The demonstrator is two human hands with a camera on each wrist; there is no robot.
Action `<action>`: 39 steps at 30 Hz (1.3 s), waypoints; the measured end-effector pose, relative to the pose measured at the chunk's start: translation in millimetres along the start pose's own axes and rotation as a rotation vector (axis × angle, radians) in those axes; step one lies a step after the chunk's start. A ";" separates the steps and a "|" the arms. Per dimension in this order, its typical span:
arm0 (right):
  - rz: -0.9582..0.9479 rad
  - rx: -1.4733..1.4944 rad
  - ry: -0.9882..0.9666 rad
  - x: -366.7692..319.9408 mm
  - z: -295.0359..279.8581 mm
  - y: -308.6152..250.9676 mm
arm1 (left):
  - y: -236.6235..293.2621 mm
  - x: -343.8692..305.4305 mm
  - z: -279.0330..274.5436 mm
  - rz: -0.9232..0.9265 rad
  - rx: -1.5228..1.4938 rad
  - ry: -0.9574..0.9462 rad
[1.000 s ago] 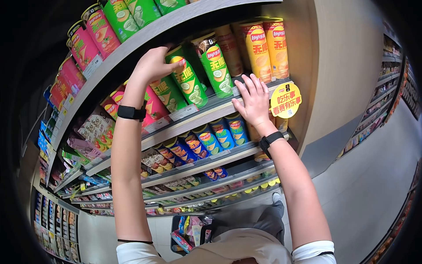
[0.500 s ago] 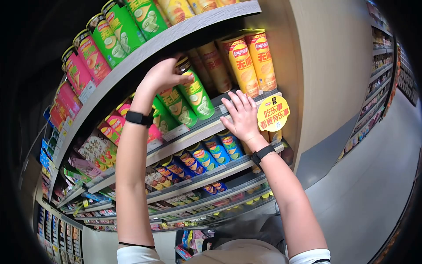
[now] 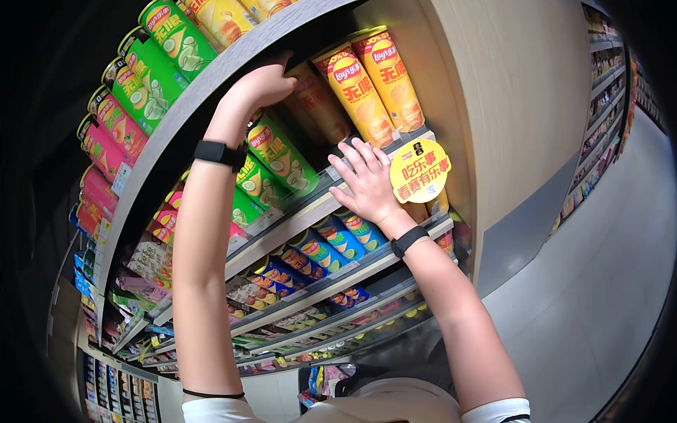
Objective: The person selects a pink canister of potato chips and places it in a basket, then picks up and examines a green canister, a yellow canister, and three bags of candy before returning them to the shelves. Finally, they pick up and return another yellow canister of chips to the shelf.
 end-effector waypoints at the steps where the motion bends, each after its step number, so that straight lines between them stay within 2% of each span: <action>1: 0.002 0.005 -0.008 0.0 1.2 0.9 | 2.2 9.9 2.0 -0.012 0.068 0.007; 2: 0.006 0.001 -0.012 -0.9 1.2 0.9 | 5.7 22.5 2.9 -0.021 0.137 0.017; 3: 0.004 0.005 -0.014 -1.1 0.9 1.0 | -17.9 75.9 19.2 -0.023 0.165 0.199; 11: 0.006 0.003 0.014 -1.0 -0.5 3.6 | -9.9 80.2 25.0 0.059 0.100 0.205; 20: 0.002 0.016 0.021 -2.4 3.1 3.0 | -9.3 79.3 33.7 0.047 0.031 0.149; 21: 0.002 0.010 0.015 -2.5 2.7 2.7 | -13.8 74.9 33.0 -0.003 -0.028 0.235; 22: -0.001 0.013 0.013 -2.6 2.9 2.6 | -9.1 63.7 25.5 -0.008 -0.030 0.234; 25: -0.005 0.007 0.017 -3.0 1.9 1.6 | 23.4 12.6 -6.9 0.070 0.115 0.050; 28: 0.010 -0.002 -0.003 -6.5 3.0 1.1 | 19.6 7.4 -12.9 0.145 0.129 0.153; 33: 0.011 0.013 0.008 -10.1 2.9 2.5 | 12.0 12.2 -9.4 0.175 0.126 0.158; 38: 0.010 0.062 0.026 -9.8 1.1 4.5 | 2.1 23.9 -6.0 0.190 0.000 0.118; 39: 0.011 0.054 0.027 -9.9 1.2 4.2 | -1.6 28.1 -3.2 0.122 0.003 -0.022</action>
Point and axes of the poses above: each hand's wrist, its own x-axis towards the middle knuckle, its own z-axis out of the palm, y = z × x, the point moved 7 cm from there along x, towards the middle knuckle, and after that the axes turned 9 degrees about -z, right-handed, at the moved point
